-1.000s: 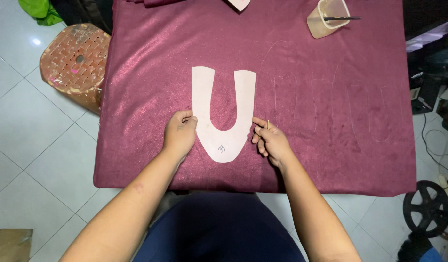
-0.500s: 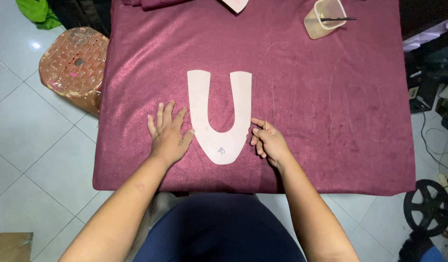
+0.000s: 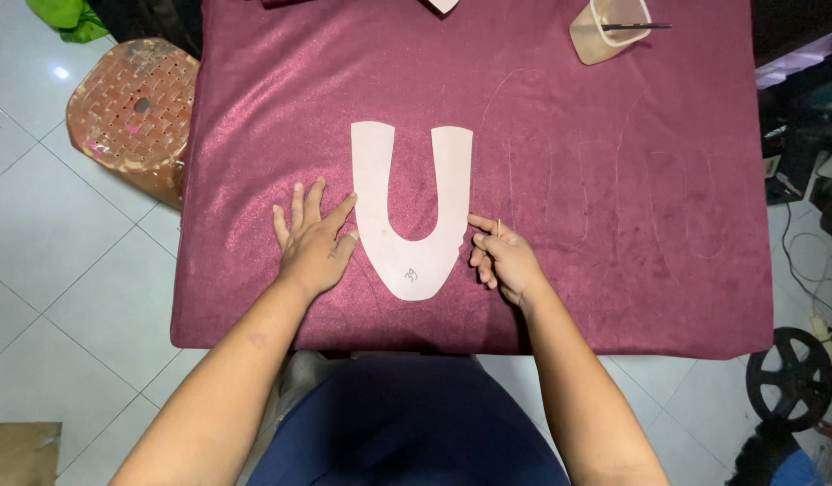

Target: The person places a U-shaped paper pattern onto a maroon fabric, aligns it, and traces its outline with a pencil. The person then lifts the pattern, repositions it, and traces again. The person repeats this process with a second pattern piece.

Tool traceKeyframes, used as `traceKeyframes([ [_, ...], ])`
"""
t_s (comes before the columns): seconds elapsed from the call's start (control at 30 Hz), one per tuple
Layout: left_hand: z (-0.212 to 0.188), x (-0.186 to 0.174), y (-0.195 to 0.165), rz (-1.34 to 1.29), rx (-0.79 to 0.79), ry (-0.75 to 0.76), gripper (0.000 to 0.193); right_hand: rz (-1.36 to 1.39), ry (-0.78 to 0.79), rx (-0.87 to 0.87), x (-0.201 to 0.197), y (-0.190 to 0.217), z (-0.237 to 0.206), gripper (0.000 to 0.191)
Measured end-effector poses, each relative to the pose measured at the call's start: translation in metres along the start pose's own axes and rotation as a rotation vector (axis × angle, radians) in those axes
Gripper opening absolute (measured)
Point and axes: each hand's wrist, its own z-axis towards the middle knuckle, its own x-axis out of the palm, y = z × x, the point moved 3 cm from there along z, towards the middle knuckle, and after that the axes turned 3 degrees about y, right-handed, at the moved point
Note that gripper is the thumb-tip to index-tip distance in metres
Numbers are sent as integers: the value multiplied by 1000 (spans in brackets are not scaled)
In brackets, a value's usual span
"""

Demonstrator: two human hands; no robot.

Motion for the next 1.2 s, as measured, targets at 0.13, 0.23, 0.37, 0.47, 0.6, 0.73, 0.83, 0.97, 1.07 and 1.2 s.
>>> traceKeyframes([
  [0.13,2,0,0,-11,-16,7,56,0,-1,2,-1,-1,0,47],
  [0.23,3,0,-1,-19,-30,6,54,1,2,2,-2,-1,-1,47],
  [0.37,5,0,0,-26,-41,5,54,-2,-2,5,-3,0,0,47],
  [0.47,6,2,0,-32,-38,-4,54,-3,3,8,-3,-1,1,47],
  [0.6,5,3,1,-41,-36,-13,54,-10,3,28,-4,-3,0,48],
  [0.73,4,2,-1,-49,-39,-10,54,-21,0,24,-5,-3,-1,47],
  [0.83,4,1,-2,-51,-49,-1,53,-18,-7,26,-5,-2,-2,46],
  [0.97,2,-1,-2,-63,-49,3,52,-17,-10,25,-4,-2,-2,44],
  [1.07,2,-2,-2,-67,-58,8,51,-13,-1,28,-3,-2,-1,44],
  [1.2,2,-2,-3,-86,-56,-2,52,-28,5,33,-5,-1,-1,45],
])
